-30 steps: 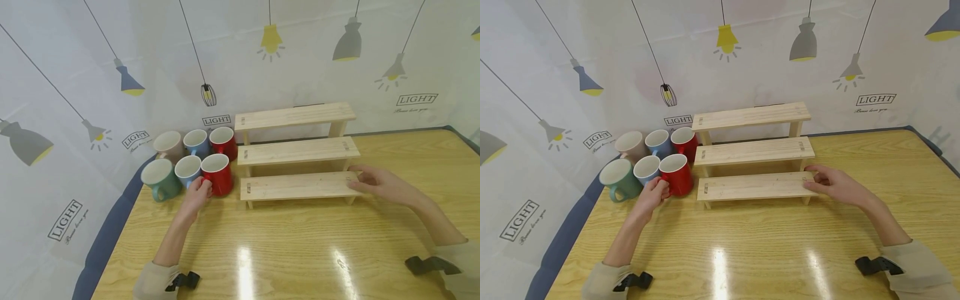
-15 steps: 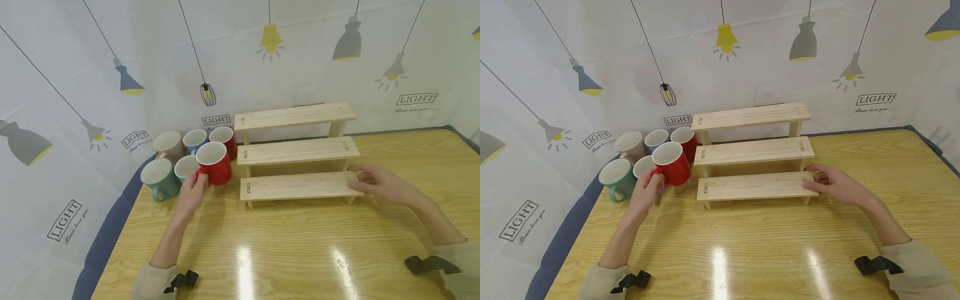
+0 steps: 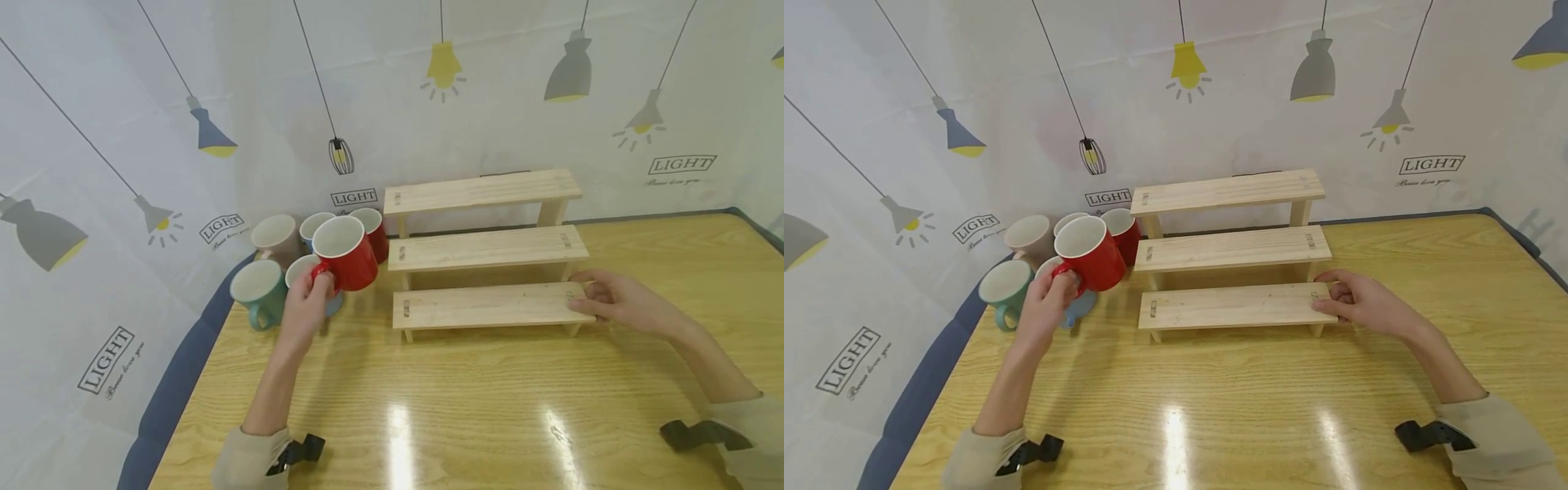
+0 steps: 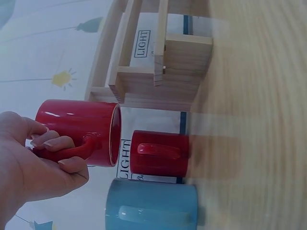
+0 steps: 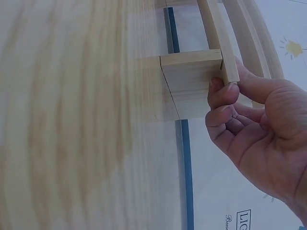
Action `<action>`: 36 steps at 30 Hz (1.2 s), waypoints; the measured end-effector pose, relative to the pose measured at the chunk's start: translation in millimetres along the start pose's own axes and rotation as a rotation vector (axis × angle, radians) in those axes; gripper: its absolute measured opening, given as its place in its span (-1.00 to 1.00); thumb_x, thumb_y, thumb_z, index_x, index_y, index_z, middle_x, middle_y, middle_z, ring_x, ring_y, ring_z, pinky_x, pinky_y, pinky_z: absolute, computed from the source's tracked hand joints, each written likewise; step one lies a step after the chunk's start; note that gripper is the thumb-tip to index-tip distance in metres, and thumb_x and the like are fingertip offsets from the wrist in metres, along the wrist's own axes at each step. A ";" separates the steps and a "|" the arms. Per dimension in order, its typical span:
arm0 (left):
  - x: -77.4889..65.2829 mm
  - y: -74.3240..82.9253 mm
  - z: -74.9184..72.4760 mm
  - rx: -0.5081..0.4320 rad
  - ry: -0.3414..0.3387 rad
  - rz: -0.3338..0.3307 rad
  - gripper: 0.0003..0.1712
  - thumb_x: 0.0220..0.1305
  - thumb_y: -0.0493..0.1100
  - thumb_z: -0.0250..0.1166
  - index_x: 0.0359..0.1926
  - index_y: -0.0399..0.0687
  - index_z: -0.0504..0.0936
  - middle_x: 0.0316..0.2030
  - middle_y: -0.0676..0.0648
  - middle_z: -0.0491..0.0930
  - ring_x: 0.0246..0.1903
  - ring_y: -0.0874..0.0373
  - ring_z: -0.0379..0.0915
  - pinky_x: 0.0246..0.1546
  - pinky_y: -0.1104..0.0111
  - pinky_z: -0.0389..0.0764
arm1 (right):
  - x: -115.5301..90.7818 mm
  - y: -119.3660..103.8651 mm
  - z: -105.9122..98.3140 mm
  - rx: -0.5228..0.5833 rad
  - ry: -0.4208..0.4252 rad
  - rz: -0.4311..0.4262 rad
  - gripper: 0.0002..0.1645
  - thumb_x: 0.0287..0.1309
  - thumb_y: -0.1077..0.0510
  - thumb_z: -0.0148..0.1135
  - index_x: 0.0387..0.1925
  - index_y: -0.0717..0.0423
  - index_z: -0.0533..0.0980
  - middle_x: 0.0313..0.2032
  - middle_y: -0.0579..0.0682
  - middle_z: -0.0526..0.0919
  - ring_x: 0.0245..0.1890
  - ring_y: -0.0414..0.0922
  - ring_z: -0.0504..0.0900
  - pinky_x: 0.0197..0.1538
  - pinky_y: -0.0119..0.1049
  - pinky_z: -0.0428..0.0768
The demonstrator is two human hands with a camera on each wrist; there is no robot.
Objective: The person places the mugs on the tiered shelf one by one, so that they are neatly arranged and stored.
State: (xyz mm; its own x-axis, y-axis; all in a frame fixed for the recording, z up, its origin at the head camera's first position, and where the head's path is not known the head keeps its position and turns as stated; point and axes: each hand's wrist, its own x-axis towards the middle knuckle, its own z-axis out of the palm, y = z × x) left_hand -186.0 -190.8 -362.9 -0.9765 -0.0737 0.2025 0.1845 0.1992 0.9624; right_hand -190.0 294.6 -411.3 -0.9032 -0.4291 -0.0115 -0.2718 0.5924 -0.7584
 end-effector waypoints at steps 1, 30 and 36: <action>0.9 1.7 0.0 -0.008 0.001 0.018 -0.79 0.40 -0.28 -0.02 -0.44 -0.19 0.32 -0.57 0.00 0.27 -0.46 0.18 0.23 -0.32 0.39 0.34 | -0.2 0.7 0.0 0.004 -0.002 0.001 -0.36 0.40 0.10 0.21 0.32 0.40 0.27 -0.40 0.04 0.58 -0.49 -0.10 0.56 -0.43 -0.23 0.57; 38.3 67.2 51.5 -0.023 -0.071 0.152 -0.82 0.37 -0.24 0.00 -0.30 -0.27 0.45 -0.61 0.01 0.28 -0.58 0.18 0.20 -0.63 0.41 0.21 | -1.2 3.1 -2.2 0.016 0.007 0.031 -0.36 0.39 0.14 0.22 0.31 0.45 0.26 -0.48 -0.02 0.51 -0.55 -0.18 0.46 -0.52 -0.28 0.45; 48.2 78.2 74.8 -0.057 -0.096 0.165 -0.83 0.36 -0.28 0.01 -0.40 -0.19 0.43 -0.59 -0.05 0.32 -0.53 0.16 0.26 -0.50 0.39 0.33 | -0.3 3.6 -1.9 0.012 0.005 0.040 -0.35 0.39 0.16 0.22 0.32 0.47 0.25 -0.43 0.01 0.54 -0.53 -0.20 0.47 -0.48 -0.28 0.48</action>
State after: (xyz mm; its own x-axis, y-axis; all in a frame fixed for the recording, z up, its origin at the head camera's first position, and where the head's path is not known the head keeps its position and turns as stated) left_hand -226.9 -105.6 -291.5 -0.9383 0.0489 0.3424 0.3459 0.1449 0.9270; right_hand -191.4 298.1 -412.8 -0.9148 -0.4020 -0.0387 -0.2315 0.6006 -0.7653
